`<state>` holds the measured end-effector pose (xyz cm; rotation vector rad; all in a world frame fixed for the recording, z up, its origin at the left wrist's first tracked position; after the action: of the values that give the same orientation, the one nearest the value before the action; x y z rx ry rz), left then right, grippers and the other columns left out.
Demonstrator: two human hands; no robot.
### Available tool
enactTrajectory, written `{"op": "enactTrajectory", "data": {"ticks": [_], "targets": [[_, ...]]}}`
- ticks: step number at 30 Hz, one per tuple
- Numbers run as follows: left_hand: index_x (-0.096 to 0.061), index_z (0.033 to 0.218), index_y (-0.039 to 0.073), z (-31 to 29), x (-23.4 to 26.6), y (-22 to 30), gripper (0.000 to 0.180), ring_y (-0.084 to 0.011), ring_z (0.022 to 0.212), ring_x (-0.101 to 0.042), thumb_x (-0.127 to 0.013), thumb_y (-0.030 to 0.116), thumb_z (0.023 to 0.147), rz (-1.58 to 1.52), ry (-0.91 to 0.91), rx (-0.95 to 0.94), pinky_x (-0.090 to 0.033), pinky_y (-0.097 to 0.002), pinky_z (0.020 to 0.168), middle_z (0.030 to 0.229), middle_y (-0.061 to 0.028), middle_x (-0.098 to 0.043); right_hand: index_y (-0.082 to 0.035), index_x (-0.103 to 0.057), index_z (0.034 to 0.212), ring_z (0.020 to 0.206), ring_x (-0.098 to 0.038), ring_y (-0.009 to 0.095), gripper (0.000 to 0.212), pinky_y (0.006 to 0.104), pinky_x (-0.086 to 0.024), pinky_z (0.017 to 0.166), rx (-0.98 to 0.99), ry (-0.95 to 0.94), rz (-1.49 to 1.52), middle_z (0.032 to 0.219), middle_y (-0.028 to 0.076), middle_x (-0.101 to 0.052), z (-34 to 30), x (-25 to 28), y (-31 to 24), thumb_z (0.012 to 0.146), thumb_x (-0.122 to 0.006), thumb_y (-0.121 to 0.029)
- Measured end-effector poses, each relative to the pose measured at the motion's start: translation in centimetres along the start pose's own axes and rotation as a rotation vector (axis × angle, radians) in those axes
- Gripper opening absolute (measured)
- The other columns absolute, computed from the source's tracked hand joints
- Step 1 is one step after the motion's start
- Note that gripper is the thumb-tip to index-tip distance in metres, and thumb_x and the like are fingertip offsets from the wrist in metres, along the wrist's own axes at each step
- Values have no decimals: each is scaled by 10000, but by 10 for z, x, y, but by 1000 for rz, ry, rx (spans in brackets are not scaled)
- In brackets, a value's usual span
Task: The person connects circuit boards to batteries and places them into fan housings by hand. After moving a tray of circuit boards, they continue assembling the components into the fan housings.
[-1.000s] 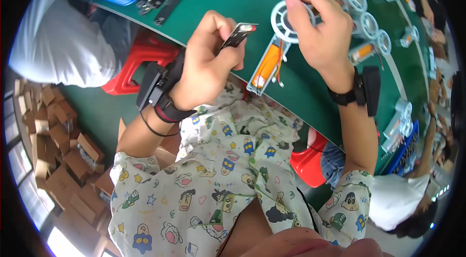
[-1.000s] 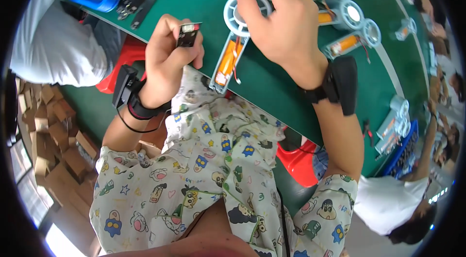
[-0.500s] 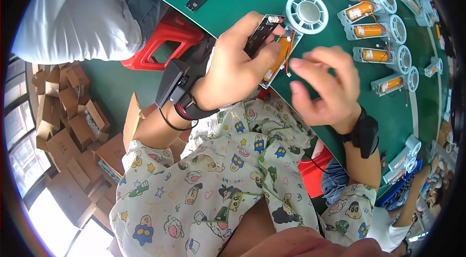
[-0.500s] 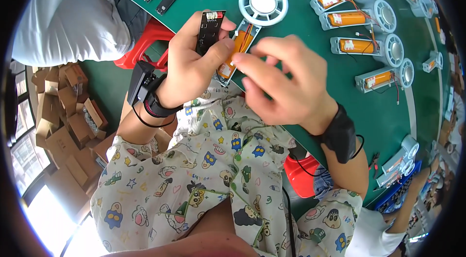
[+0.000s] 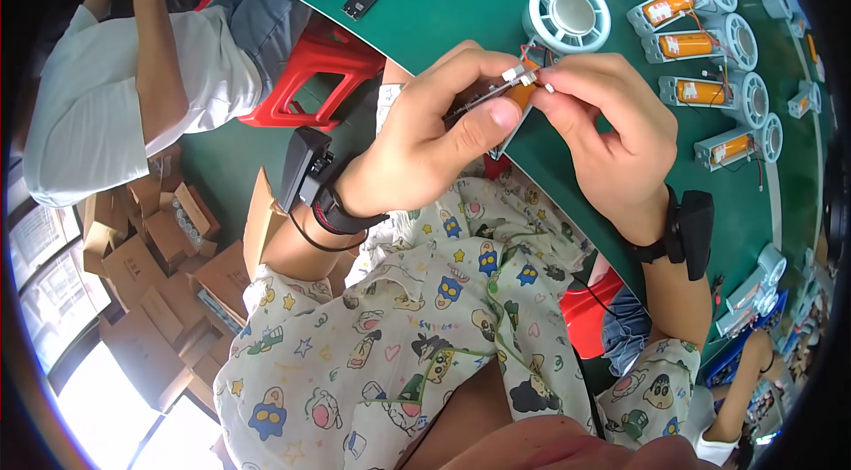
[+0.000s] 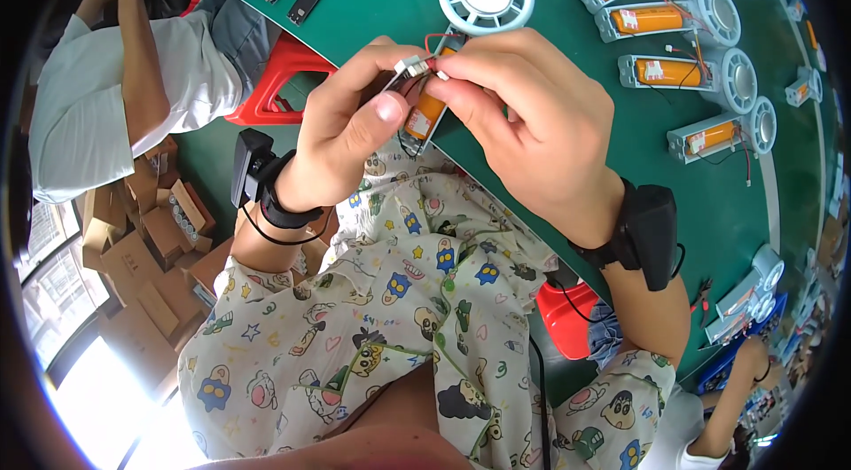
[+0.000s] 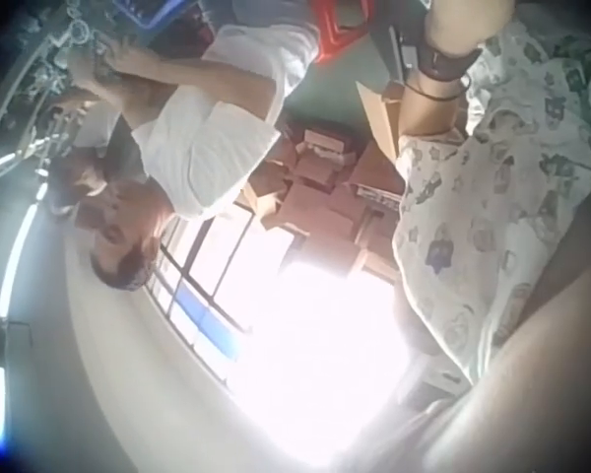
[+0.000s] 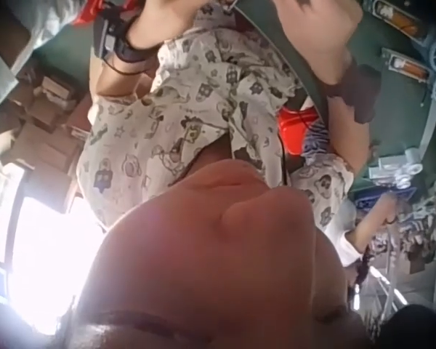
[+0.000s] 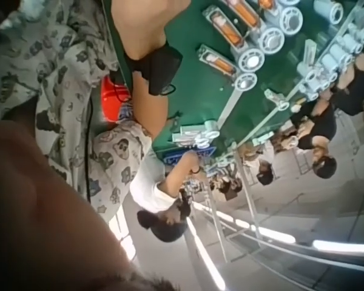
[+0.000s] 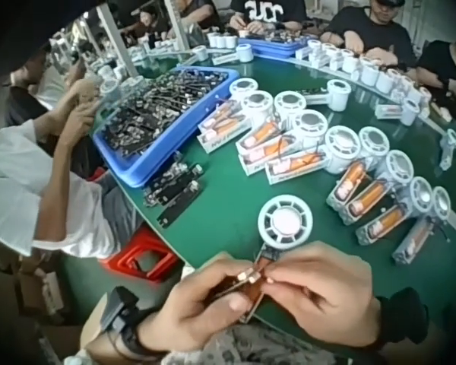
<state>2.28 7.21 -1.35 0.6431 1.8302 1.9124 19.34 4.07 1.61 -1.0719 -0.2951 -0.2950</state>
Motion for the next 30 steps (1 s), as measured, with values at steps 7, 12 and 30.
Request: {"op": "enactTrajectory", "data": {"ticks": [7,12,30], "targets": [[-620,1298,-84,1,0,9,387,-124,945,-512,-485,220,1098,140,-34,-72,-423,-269,854,1019,-61,-550,33,-718,1016,739,-685,185,198,285,-543,610,218,88,-280,927,122,-705,6,-1,-18,836,-799,43],[-697,1235,-37,-3,3,19,313,-169,781,-597,-670,178,1009,223,161,-183,-476,-301,717,892,-87,-619,24,-707,965,700,-670,215,195,304,-528,574,316,84,-450,886,102,-679,5,-3,-25,794,-800,18],[-711,1218,-25,-4,3,25,339,-187,752,-575,-771,130,923,339,204,-93,-475,-301,667,908,-102,-623,31,-702,946,711,-682,258,225,322,-536,586,311,8,-590,895,120,-682,2,-3,-29,754,-821,27]]}}
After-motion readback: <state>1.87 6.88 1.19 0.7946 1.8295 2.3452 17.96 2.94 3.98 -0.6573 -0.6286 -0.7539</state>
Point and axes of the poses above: each hand's wrist, its own z-axis towards the middle knuckle, its own x-axis out of the back of the hand, y = z × x, the point moved 6 cm from there along z, towards the middle knuckle
